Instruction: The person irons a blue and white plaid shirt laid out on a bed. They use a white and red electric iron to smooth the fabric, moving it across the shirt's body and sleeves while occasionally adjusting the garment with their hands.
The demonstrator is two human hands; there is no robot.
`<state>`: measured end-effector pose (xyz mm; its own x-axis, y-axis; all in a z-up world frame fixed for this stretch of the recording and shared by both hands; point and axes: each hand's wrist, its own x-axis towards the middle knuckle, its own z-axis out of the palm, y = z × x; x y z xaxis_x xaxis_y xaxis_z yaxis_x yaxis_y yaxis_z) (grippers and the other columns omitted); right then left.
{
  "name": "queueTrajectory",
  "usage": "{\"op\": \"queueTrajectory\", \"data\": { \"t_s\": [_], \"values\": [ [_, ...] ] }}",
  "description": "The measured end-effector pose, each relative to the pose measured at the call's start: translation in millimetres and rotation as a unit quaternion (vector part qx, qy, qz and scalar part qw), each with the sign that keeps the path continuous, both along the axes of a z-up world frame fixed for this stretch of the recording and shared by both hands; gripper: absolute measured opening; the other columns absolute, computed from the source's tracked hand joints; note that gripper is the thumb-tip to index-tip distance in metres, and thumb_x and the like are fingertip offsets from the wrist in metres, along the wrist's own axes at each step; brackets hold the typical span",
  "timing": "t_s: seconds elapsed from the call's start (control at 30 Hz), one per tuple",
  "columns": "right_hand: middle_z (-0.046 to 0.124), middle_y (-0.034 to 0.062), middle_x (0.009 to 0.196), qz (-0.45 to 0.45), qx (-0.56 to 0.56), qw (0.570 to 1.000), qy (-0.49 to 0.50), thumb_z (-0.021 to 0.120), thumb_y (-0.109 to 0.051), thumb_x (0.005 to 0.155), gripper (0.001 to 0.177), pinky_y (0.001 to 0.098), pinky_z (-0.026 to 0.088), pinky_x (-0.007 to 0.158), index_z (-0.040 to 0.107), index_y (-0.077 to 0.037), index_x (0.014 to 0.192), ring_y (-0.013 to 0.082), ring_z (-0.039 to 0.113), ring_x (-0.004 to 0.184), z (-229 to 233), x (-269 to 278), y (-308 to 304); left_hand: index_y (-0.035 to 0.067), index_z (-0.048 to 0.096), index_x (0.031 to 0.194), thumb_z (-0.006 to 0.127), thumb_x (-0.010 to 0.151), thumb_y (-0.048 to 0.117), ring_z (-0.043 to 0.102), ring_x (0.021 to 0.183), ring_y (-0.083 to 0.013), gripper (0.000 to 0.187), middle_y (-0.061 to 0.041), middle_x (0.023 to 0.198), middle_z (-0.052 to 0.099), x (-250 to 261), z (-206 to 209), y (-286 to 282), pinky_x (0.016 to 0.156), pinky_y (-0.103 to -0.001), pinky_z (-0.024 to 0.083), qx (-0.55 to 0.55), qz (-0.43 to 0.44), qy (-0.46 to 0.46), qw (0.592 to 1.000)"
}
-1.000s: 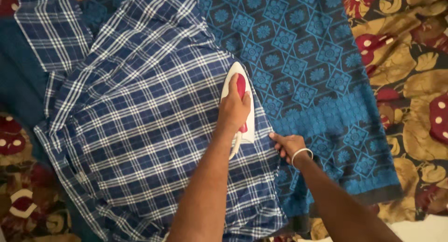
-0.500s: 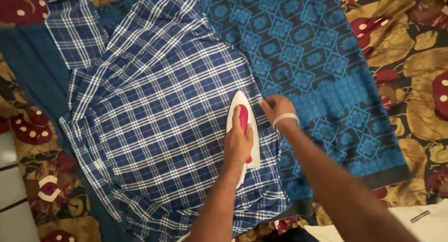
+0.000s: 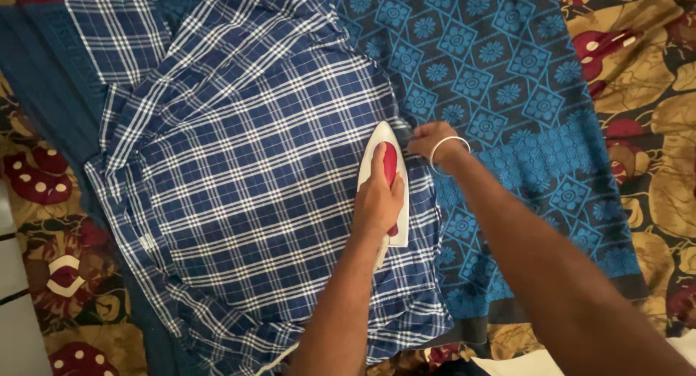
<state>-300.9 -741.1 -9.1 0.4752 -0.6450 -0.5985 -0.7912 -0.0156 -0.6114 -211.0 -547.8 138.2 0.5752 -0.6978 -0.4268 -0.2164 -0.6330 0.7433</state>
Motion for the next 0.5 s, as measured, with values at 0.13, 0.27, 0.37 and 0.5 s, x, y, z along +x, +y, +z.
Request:
{"op": "queueTrajectory", "data": {
  "t_s": [0.13, 0.27, 0.37, 0.5],
  "values": [
    [0.078, 0.0082, 0.089, -0.057, -0.007, 0.997, -0.043, 0.088, -0.017, 0.070, 0.032, 0.0337, 0.058, 0.074, 0.078, -0.005, 0.098, 0.0173, 0.071, 0.078, 1.2, 0.9, -9.0, 0.025, 0.030, 0.157, 0.062, 0.095, 0.027, 0.067, 0.099, -0.0535, 0.070, -0.034, 0.109, 0.070, 4.9, -12.1, -13.4, 0.085, -0.059, 0.054, -0.013, -0.003, -0.014, 1.000],
    [0.080, 0.0068, 0.094, -0.038, -0.037, 0.998, 0.018, 0.086, -0.018, 0.068, 0.034, 0.0313, 0.059, 0.080, 0.079, -0.011, 0.101, 0.0164, 0.074, 0.083, 23.2, 0.6, -16.3, 0.024, 0.031, 0.157, 0.061, 0.095, 0.027, 0.067, 0.099, -0.0542, 0.070, -0.034, 0.112, 0.069, 11.5, -19.4, -26.5, 0.085, -0.059, 0.054, -0.050, -0.010, -0.020, 0.998],
    [0.079, 0.0094, 0.098, -0.040, -0.056, 0.997, 0.017, 0.084, -0.020, 0.074, 0.035, 0.0324, 0.058, 0.082, 0.080, -0.014, 0.108, 0.0178, 0.075, 0.085, 26.7, -8.7, -10.8, 0.025, 0.030, 0.157, 0.061, 0.096, 0.029, 0.067, 0.101, -0.0535, 0.069, -0.033, 0.112, 0.069, 17.4, -21.2, -39.6, 0.087, -0.058, 0.054, -0.027, -0.020, -0.020, 0.999],
    [0.080, 0.0088, 0.097, -0.029, -0.119, 0.988, -0.092, 0.082, -0.020, 0.081, 0.028, 0.0313, 0.059, 0.081, 0.079, -0.011, 0.108, 0.0162, 0.076, 0.085, 12.6, -22.8, 4.5, 0.028, 0.030, 0.156, 0.062, 0.094, 0.031, 0.066, 0.104, -0.0530, 0.070, -0.032, 0.115, 0.069, 27.4, -23.7, -57.0, 0.091, -0.057, 0.053, -0.011, -0.031, -0.004, 0.999]
  ]
}}
